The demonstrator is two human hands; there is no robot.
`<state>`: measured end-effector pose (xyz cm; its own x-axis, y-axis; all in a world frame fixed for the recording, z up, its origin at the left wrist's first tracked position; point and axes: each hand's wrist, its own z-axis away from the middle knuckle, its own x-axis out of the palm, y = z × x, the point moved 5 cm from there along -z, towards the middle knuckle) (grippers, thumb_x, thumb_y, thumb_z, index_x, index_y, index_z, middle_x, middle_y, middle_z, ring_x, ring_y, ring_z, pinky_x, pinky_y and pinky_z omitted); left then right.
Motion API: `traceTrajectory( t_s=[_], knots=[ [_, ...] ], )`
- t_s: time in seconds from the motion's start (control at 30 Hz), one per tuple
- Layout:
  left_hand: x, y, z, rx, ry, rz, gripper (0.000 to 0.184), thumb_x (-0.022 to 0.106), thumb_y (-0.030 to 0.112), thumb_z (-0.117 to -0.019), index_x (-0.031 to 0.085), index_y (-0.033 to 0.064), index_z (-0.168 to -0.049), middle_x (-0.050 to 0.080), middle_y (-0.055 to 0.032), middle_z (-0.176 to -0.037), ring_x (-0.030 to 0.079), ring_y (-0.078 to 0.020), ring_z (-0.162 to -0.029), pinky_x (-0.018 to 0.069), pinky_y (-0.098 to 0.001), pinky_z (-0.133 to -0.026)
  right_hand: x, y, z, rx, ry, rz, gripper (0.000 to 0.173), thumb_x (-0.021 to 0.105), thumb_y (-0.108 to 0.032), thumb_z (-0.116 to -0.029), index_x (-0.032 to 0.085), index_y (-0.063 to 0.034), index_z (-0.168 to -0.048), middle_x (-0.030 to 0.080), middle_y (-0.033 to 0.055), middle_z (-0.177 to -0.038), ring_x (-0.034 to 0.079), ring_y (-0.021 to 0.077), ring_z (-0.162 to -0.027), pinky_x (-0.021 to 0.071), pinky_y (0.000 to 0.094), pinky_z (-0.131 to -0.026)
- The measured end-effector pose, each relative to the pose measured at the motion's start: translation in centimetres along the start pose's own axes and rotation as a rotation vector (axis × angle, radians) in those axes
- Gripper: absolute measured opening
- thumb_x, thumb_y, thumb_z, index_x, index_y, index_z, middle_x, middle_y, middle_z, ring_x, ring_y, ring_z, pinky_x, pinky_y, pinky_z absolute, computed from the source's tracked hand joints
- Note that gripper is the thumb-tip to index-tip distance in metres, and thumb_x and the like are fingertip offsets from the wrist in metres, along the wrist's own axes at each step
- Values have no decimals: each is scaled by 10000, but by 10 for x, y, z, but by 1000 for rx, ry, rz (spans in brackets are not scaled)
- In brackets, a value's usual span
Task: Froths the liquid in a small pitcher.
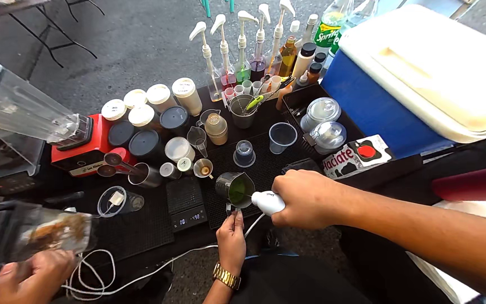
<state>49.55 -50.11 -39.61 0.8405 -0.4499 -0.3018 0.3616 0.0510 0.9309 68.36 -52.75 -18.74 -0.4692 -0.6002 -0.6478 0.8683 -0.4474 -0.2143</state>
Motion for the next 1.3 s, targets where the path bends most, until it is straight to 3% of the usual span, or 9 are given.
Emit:
traceTrajectory(
  t_s=[0.3, 0.57, 0.7, 0.97, 1.17, 1.3],
  knots=[
    [1, 0, -1, 12, 9, -22, 306, 550, 248, -1039, 776, 49, -984, 718, -6, -825, 627, -42, -707, 526, -235, -703, 0, 1, 0, -17, 7, 5, 331, 730, -485, -855, 667, -162, -819, 611, 8, -699, 627, 203, -709, 485, 466, -626],
    [2, 2, -2, -3, 7, -8, 297, 554, 231, -1040, 776, 35, -1022, 756, -34, -918, 672, -50, -783, 552, -241, -769, -2, 2, -1, -3, 2, 20, 333, 727, -487, -857, 651, -167, -800, 597, 1, -681, 619, 195, -687, 478, 454, -610],
    [3, 2, -2, -1, 9, 0, 299, 555, 235, -1040, 773, 36, -993, 748, -30, -886, 669, -47, -771, 550, -241, -755, -3, 3, -1, 1, 6, 18, 331, 726, -487, -854, 653, -170, -794, 593, 0, -674, 615, 194, -681, 473, 455, -609],
    [3, 2, -3, -2, 8, 6, 297, 559, 235, -1039, 775, 32, -1016, 764, -51, -949, 693, -58, -837, 558, -249, -803, -3, 3, -2, -6, 6, 25, 335, 720, -489, -857, 640, -173, -781, 588, -5, -668, 611, 186, -677, 470, 448, -608],
    [4, 3, -4, 1, 14, -3, 298, 554, 238, -1041, 776, 43, -1002, 736, -16, -864, 648, -36, -742, 536, -230, -729, -5, 3, -2, -6, 3, 23, 328, 728, -483, -855, 648, -170, -797, 596, -2, -680, 617, 192, -688, 473, 456, -613],
    [4, 3, -4, 10, 13, -11, 286, 563, 228, -1037, 776, 38, -1012, 765, -42, -936, 699, -60, -848, 565, -262, -819, -5, 3, -1, -4, 5, 20, 335, 732, -487, -856, 653, -166, -798, 601, 3, -682, 621, 199, -690, 478, 460, -611]
  ],
)
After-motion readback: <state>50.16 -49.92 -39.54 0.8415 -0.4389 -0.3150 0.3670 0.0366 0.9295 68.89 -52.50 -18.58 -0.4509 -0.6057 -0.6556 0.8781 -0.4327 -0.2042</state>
